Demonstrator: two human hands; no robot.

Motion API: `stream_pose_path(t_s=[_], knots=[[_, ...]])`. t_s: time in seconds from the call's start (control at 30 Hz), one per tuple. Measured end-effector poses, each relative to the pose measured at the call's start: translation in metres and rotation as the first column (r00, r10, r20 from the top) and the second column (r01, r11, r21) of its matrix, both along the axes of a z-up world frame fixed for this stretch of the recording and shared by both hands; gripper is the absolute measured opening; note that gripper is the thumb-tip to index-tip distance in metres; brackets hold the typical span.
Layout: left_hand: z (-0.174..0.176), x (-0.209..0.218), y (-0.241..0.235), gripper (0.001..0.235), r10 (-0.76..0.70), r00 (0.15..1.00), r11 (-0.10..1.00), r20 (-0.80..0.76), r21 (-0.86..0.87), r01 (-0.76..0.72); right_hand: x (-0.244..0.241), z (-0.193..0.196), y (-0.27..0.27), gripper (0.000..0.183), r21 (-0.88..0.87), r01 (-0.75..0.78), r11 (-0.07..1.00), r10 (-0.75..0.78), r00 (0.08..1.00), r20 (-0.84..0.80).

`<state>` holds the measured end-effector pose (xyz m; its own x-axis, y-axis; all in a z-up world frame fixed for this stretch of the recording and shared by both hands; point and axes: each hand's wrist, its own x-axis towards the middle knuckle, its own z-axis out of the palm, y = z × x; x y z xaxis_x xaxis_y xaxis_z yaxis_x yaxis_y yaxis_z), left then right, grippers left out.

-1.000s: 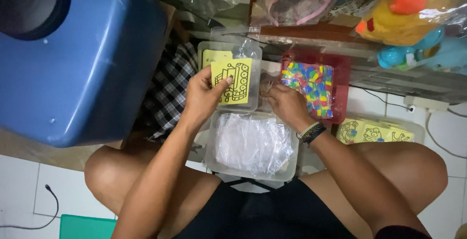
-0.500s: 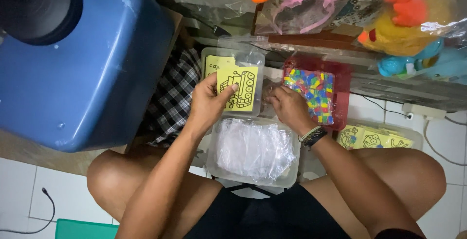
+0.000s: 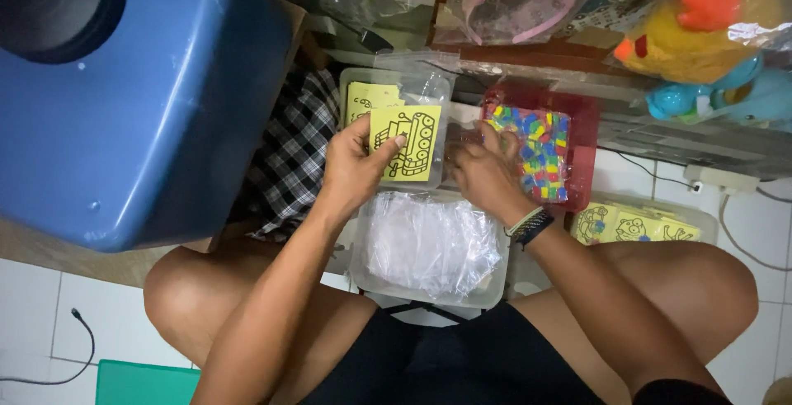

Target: The person sits on the floor and packs small yellow cards with cartoon drawings into clear plastic bags. They pick up a card, place it inside a bag, and then set the packaged item aside into a container.

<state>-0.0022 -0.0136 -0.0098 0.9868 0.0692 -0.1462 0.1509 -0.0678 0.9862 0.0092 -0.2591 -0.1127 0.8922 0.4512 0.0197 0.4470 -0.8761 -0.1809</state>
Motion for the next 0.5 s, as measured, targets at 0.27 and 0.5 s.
stream_pose_path(t_s=[0.27, 0.5], knots=[[-0.005, 0.001, 0.003, 0.008, -0.020, 1.000, 0.999, 0.017, 0.033, 0.019, 0.003, -0.024, -0.013, 0.010, 0.222, 0.014, 0.975, -0.036, 0.995, 0.096], [-0.003, 0.000, 0.004, 0.012, -0.022, 0.999, 0.999, 0.029, 0.029, 0.021, 0.006, 0.005, -0.016, 0.005, 0.326, 0.043, 0.944, -0.073, 0.994, 0.079]])
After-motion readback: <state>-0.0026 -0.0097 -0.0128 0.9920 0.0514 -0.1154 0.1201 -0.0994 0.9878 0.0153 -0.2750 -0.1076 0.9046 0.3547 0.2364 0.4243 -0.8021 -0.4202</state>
